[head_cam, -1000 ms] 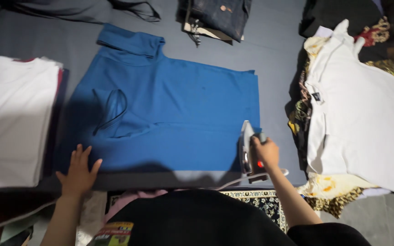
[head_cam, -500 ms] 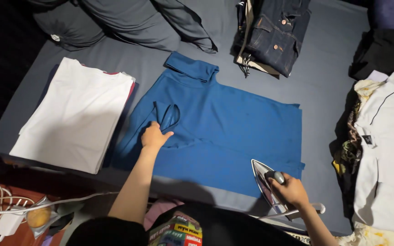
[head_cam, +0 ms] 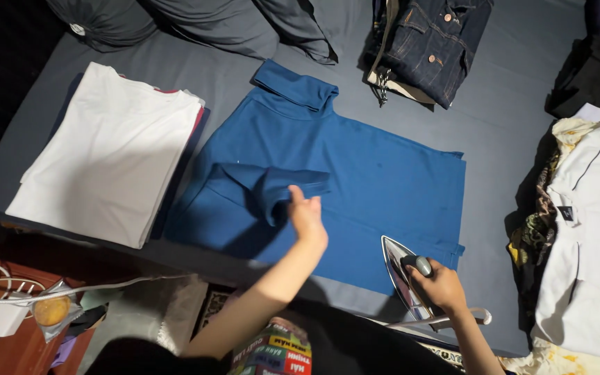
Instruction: Ironing a blue long-sleeved shirt on a bed using a clothes iron and a spray bottle.
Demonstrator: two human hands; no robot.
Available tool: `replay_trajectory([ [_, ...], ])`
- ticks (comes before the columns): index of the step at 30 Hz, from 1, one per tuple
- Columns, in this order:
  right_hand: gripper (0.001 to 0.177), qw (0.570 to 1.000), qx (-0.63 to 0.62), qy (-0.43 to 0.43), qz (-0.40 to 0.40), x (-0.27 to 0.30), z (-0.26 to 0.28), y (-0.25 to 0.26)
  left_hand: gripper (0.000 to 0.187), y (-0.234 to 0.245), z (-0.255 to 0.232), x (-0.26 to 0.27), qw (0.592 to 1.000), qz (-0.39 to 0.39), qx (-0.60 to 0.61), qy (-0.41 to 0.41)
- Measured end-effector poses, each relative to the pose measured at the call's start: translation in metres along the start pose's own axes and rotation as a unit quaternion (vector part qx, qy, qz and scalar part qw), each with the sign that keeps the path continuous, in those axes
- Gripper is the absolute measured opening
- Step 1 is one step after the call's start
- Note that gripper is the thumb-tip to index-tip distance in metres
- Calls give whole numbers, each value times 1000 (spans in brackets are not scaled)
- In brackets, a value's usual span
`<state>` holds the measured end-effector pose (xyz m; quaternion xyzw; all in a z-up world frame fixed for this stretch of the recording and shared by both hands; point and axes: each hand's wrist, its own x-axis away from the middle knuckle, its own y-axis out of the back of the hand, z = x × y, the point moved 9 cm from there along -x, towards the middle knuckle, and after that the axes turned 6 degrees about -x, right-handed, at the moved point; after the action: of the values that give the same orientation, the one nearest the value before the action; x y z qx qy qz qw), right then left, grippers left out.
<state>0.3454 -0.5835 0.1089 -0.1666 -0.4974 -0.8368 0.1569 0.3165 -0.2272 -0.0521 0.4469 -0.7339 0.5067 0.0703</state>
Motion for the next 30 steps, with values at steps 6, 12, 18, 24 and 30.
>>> replay_trajectory([
  [6, 52, 999, 33, 0, 1, 0, -2, 3, 43, -76, 6, 127, 919, 145, -366, -15],
  [12, 55, 952, 127, 189, -204, 19, 92, 38, 14, -83, -119, 158, 769, 303, -526, -198],
  [18, 74, 960, -238, -50, 137, -39, 157, -133, 48, 57, -335, 62, 560, -33, -725, -400],
  [24, 92, 931, -318, -119, 133, -103, 178, -253, 70, 117, -373, 0, 509, -29, -818, -267],
  [30, 59, 880, -460, -21, 111, -99, 294, -152, 55, 103, -362, 4, 486, -13, -822, -297],
])
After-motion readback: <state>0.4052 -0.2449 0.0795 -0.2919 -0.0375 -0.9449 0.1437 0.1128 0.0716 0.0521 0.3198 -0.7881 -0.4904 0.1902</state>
